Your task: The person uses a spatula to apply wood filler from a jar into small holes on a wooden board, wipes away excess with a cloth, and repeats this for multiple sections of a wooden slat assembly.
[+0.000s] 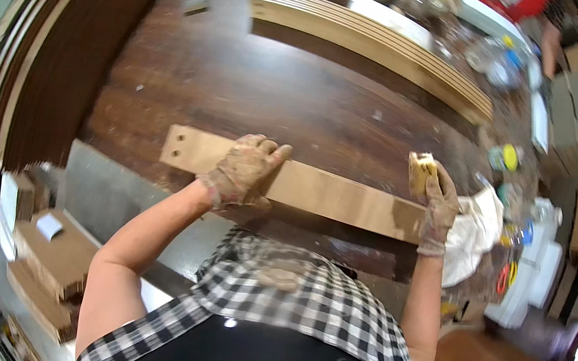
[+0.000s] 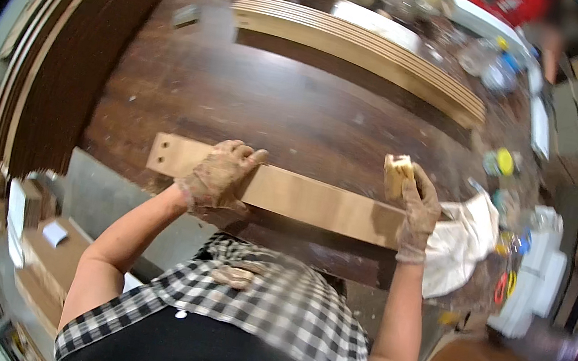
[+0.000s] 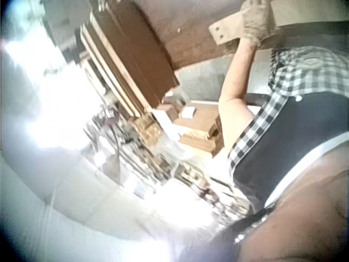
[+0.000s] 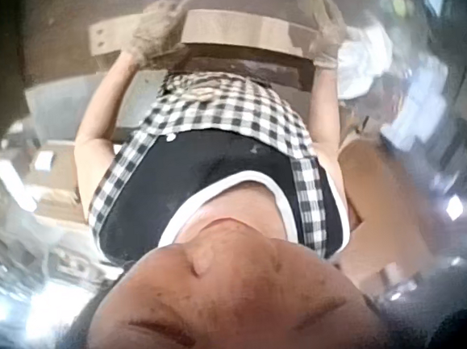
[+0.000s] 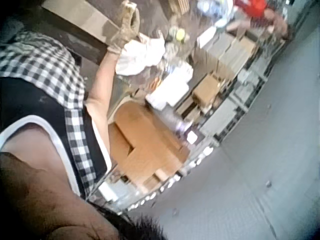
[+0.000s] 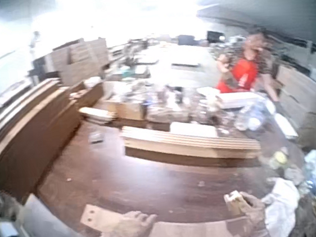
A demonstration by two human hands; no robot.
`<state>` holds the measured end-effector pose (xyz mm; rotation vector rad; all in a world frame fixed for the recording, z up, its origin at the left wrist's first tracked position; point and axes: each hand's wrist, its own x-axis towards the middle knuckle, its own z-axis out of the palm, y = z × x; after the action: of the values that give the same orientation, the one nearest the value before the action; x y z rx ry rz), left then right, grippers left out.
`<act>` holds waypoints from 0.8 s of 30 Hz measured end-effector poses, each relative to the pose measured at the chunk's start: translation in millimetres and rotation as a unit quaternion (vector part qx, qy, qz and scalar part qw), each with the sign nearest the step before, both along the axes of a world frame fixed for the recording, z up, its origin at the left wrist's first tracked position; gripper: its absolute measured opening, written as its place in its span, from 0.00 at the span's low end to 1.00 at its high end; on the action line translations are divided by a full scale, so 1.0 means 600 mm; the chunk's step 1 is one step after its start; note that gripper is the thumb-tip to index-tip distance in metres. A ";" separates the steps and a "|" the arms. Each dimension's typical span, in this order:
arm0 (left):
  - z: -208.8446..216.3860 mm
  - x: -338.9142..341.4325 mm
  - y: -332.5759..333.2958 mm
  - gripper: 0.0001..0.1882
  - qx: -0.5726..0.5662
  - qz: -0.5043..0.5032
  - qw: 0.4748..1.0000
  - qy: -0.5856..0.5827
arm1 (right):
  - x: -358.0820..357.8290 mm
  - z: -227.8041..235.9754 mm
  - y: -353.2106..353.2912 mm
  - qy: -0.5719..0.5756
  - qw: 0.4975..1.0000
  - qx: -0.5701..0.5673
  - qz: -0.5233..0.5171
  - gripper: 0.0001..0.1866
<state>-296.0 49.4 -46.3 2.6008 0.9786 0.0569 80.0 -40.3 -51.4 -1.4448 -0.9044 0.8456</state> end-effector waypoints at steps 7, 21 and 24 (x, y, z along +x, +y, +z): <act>-0.030 0.127 -0.026 0.38 0.017 -0.034 0.998 0.045 | 0.209 -0.049 -0.091 0.102 0.981 0.004 -0.167 0.19; -0.027 0.117 -0.035 0.37 0.033 -0.031 0.996 0.073 | 0.247 -0.055 -0.109 0.039 0.975 0.082 -0.201 0.22; -0.031 0.106 -0.044 0.37 0.030 -0.027 0.998 0.054 | 0.237 -0.053 -0.093 0.033 0.985 0.049 -0.161 0.22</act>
<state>-232.3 23.1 -65.1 2.7090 0.9562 -0.0698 222.3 -95.9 -83.3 -1.4199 -0.6308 0.5953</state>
